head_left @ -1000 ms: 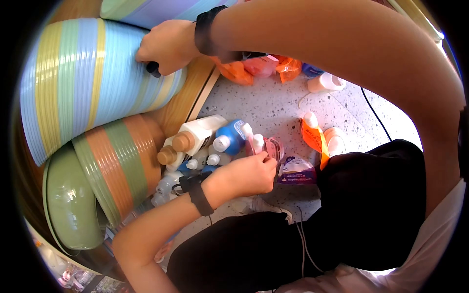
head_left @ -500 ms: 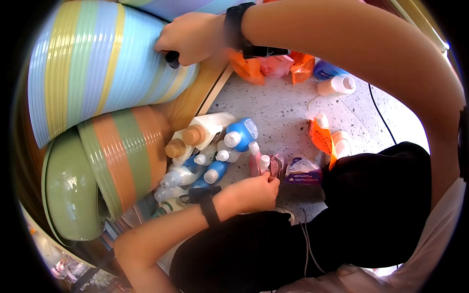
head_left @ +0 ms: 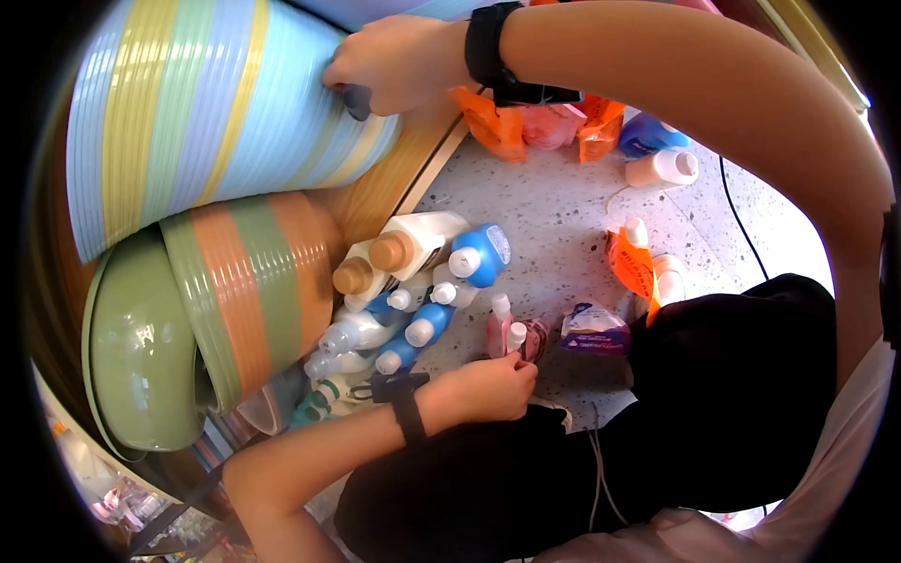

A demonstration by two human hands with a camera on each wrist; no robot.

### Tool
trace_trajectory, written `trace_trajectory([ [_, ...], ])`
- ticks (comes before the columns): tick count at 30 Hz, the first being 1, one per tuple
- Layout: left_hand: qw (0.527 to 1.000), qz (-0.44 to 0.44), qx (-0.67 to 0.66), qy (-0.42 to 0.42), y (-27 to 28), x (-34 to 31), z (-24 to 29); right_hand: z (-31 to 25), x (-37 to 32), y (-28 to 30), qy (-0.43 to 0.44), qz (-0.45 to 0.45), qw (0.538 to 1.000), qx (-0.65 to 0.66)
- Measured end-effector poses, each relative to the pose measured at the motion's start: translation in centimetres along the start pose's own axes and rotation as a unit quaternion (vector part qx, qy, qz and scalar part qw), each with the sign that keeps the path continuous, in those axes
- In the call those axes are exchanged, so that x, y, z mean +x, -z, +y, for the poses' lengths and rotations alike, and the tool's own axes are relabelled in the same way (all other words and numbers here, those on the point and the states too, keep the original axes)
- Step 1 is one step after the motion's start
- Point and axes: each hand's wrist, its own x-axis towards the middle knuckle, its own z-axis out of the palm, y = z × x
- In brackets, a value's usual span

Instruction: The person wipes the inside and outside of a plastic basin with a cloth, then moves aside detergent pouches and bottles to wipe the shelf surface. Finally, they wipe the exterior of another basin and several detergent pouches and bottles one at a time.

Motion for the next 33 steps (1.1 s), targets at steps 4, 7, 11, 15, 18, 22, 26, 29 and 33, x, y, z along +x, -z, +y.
trace_trajectory([
  [4, 1.000, -0.018, -0.025, 0.004, -0.4, 0.3, 0.4, -0.1, -0.3, -0.1, 0.013, 0.026, 0.999, -0.015],
  [7, 1.000, -0.015, -0.011, 0.019, -0.1, 0.3, 0.0, -1.0, -1.1, 0.1, -0.008, 0.028, 1.000, 0.004],
  [11, 0.999, 0.018, 0.017, 0.038, -0.1, 0.1, -0.2, -2.1, -0.7, 1.2, 0.120, -0.039, 0.991, -0.033],
  [15, 0.996, 0.075, -0.001, 0.054, -1.1, 0.0, -0.1, -3.5, -0.9, 1.2, 0.180, -0.061, 0.981, -0.048],
  [18, 0.991, 0.120, 0.000, 0.060, -1.8, 0.1, 0.1, -3.6, -1.6, -1.1, 0.358, 0.083, 0.925, -0.093],
  [22, 0.989, 0.141, -0.001, 0.054, -2.6, 0.2, 0.9, -5.2, -0.5, -1.4, 0.412, 0.161, 0.883, -0.159],
  [26, 0.986, 0.159, 0.004, 0.037, -3.1, -0.1, 1.1, -5.9, 2.2, -2.3, 0.409, 0.180, 0.868, -0.218],
  [29, 0.984, 0.175, -0.013, 0.038, -3.5, -0.3, 1.0, -6.1, 2.7, -3.4, 0.416, 0.157, 0.877, -0.184],
  [33, 0.981, 0.182, -0.022, 0.061, -3.6, -0.6, 0.8, -6.1, 2.8, -3.8, 0.412, 0.150, 0.881, -0.179],
])
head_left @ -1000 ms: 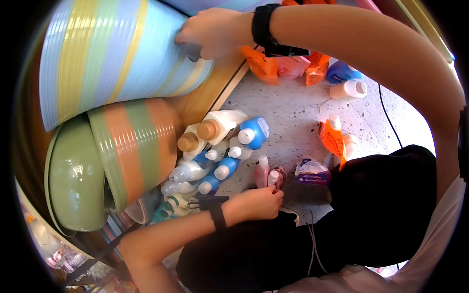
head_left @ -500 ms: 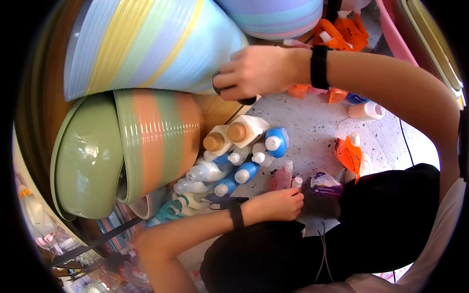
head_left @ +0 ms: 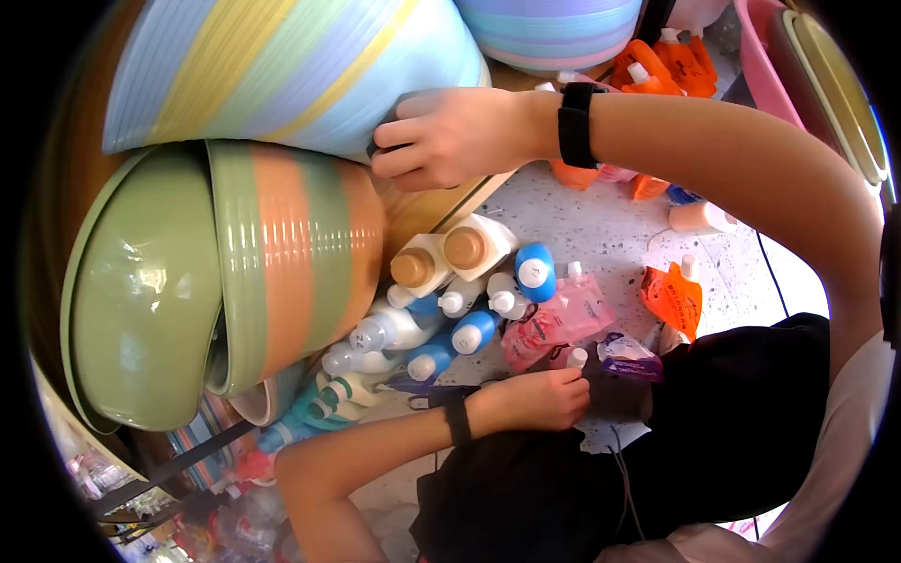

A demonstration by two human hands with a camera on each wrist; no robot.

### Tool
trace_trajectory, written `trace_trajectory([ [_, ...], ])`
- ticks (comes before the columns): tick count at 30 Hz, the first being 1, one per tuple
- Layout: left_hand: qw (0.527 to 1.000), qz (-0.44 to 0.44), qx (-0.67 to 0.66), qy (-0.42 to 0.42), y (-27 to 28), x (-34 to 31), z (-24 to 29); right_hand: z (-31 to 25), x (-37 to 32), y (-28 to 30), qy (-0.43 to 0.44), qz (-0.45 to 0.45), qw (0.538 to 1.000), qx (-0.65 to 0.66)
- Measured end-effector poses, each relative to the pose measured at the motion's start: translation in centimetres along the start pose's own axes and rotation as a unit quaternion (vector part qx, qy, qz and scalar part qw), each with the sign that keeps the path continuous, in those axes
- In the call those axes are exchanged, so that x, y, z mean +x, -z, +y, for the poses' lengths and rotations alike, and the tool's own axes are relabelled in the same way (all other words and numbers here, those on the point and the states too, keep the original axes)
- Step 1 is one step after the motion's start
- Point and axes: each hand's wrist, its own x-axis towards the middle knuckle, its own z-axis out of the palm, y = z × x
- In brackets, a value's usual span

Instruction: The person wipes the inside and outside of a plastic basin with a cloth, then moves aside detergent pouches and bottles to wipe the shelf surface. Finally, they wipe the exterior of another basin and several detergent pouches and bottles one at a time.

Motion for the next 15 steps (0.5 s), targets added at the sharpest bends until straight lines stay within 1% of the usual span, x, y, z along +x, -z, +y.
trace_trajectory([
  [2, 1.000, 0.014, 0.007, -0.001, -0.4, -0.2, -0.1, -0.1, -0.1, 0.2, -0.013, -0.029, 0.999, 0.019],
  [6, 0.999, 0.026, 0.024, -0.016, -0.6, -0.3, 0.0, -0.1, -0.1, 0.1, -0.020, -0.036, 0.999, 0.030],
  [7, 0.999, 0.026, 0.023, -0.017, -0.8, -0.3, 0.1, -0.1, -0.1, 0.0, -0.021, -0.027, 0.999, 0.032],
  [9, 0.997, 0.071, 0.011, -0.018, -1.3, -0.2, 0.1, -0.1, -0.2, -0.2, -0.023, -0.021, 0.999, 0.035],
  [11, 0.997, 0.069, 0.004, -0.020, -1.4, -0.4, 0.2, 0.0, -0.1, -0.6, -0.012, 0.004, 1.000, 0.017],
  [13, 0.998, 0.064, -0.003, -0.021, -1.2, -0.5, 0.2, -0.1, -0.1, -0.7, -0.014, 0.004, 1.000, 0.012],
  [15, 0.996, 0.087, 0.005, -0.024, -0.8, -0.6, -0.1, -0.1, 0.0, -0.8, -0.016, 0.006, 1.000, 0.006],
])
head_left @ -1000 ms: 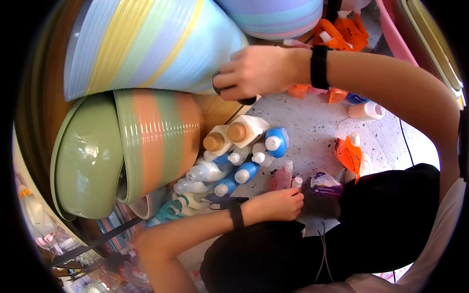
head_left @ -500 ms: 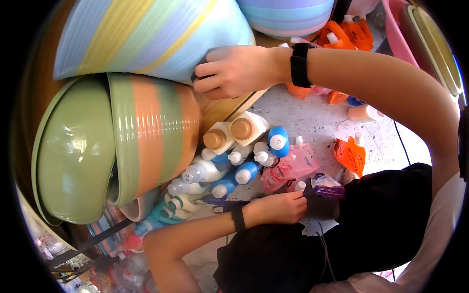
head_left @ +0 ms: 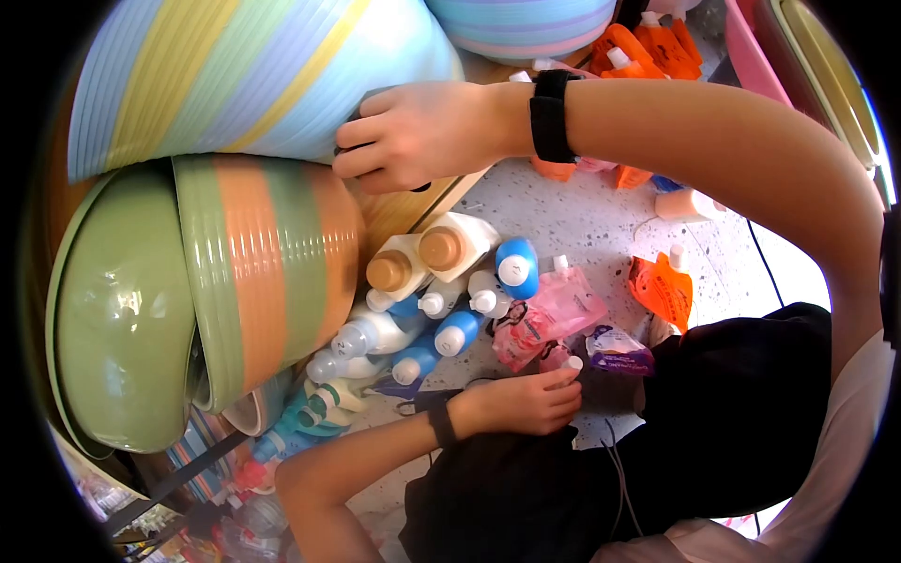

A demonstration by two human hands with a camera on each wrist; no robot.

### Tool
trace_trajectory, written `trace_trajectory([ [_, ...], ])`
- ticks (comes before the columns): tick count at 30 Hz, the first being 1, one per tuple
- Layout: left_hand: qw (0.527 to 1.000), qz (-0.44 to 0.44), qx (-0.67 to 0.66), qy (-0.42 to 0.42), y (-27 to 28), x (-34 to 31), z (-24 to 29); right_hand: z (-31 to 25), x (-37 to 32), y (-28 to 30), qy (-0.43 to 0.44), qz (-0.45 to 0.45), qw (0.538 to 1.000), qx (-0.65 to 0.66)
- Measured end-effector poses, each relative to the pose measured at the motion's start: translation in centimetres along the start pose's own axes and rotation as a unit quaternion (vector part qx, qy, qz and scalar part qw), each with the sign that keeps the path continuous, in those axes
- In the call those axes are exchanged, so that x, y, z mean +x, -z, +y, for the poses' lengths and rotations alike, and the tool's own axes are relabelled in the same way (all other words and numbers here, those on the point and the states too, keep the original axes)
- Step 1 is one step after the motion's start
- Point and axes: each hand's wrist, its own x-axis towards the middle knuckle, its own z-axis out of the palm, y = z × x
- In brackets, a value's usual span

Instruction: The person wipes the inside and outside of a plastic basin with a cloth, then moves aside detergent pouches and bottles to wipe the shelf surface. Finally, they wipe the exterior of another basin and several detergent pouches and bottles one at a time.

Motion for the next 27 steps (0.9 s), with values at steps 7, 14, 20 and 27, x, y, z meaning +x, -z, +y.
trace_trajectory([
  [7, 0.996, 0.077, -0.026, 0.032, 0.7, -0.5, -0.8, 0.0, 0.0, 0.3, -0.002, -0.013, 1.000, -0.020],
  [14, 0.912, 0.034, -0.204, 0.354, -0.1, 1.2, -3.6, -0.1, 0.1, 0.3, -0.008, -0.016, 1.000, 0.013],
  [20, 0.884, -0.028, -0.262, 0.386, -5.2, 3.9, -9.3, -0.2, 0.3, 0.2, -0.008, -0.009, 1.000, 0.000],
  [27, 0.927, -0.112, -0.136, 0.331, -12.2, 6.3, -8.9, -0.3, 0.2, 0.4, -0.021, -0.014, 1.000, 0.010],
])
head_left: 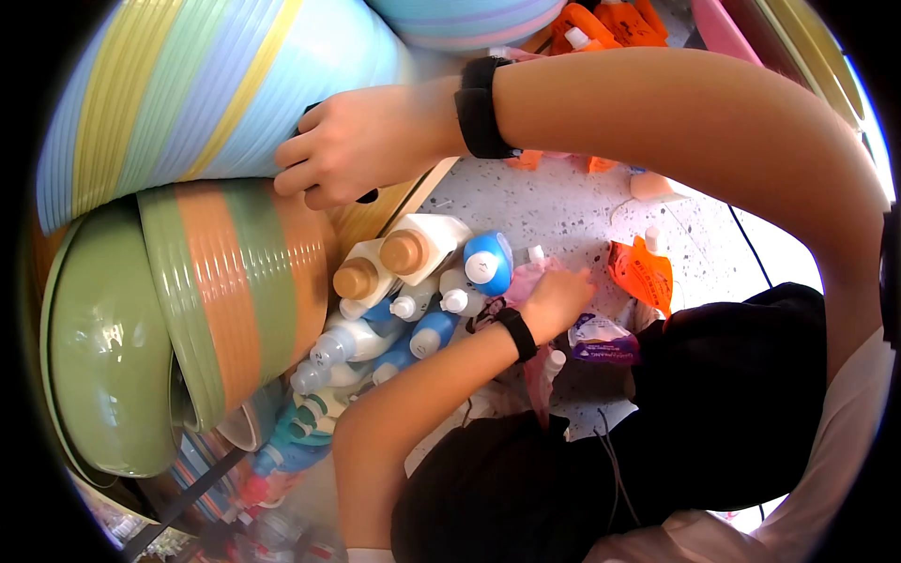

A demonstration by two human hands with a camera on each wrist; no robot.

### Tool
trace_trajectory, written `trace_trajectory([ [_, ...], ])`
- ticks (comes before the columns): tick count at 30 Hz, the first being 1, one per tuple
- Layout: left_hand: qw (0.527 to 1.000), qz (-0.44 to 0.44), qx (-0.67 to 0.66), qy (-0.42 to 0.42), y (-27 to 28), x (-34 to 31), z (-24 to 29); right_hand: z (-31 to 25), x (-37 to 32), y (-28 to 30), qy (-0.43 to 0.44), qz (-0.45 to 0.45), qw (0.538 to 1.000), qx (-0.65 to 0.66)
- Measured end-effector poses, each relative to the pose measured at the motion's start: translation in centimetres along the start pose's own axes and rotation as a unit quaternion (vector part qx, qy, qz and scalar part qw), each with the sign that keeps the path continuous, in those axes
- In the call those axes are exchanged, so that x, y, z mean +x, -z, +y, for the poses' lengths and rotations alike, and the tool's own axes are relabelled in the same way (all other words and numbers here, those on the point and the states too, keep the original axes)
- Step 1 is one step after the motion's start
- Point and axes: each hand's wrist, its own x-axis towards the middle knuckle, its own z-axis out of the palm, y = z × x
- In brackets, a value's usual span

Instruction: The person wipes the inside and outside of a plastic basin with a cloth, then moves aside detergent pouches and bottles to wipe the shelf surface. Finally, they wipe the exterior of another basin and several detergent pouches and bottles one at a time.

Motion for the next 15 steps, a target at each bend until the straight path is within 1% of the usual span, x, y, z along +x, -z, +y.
trace_trajectory([
  [1, 0.999, 0.007, 0.026, -0.019, -0.3, -0.1, 0.2, 0.0, 0.0, 0.0, 0.001, 0.003, 1.000, 0.004],
  [2, 0.999, 0.007, 0.026, -0.019, -0.6, -0.3, 0.3, 0.0, 0.1, 0.0, 0.004, 0.007, 1.000, 0.007],
  [5, 1.000, -0.004, 0.008, -0.019, -1.4, -0.5, -0.1, 0.0, 0.2, -0.1, 0.005, 0.003, 1.000, 0.007],
  [7, 0.998, 0.018, -0.023, -0.050, -1.7, -0.2, -0.8, 0.0, 0.1, -0.2, 0.004, 0.001, 1.000, 0.004],
  [9, 0.998, -0.003, -0.030, -0.047, -1.7, 0.0, -1.1, -0.1, 0.1, -0.2, 0.002, 0.000, 1.000, 0.003],
  [10, 0.998, -0.022, -0.033, -0.043, -1.1, 0.0, -1.2, 0.0, 0.1, -0.3, 0.004, 0.007, 1.000, 0.007],
  [11, 0.998, -0.023, -0.034, -0.043, 0.7, -0.3, -0.8, 0.0, 0.2, -0.3, 0.005, 0.013, 1.000, 0.012],
  [13, 0.993, -0.075, -0.083, -0.036, 4.2, -1.4, -0.3, -0.1, 0.1, -0.3, 0.005, 0.017, 1.000, 0.012],
  [14, 0.993, -0.075, -0.083, -0.037, 4.7, -2.0, -0.4, -0.1, 0.1, -0.2, 0.006, 0.020, 1.000, 0.011],
  [15, 0.994, -0.052, -0.080, -0.044, 5.1, -2.8, -0.2, 0.0, 0.0, -0.1, 0.005, 0.018, 1.000, 0.011],
])
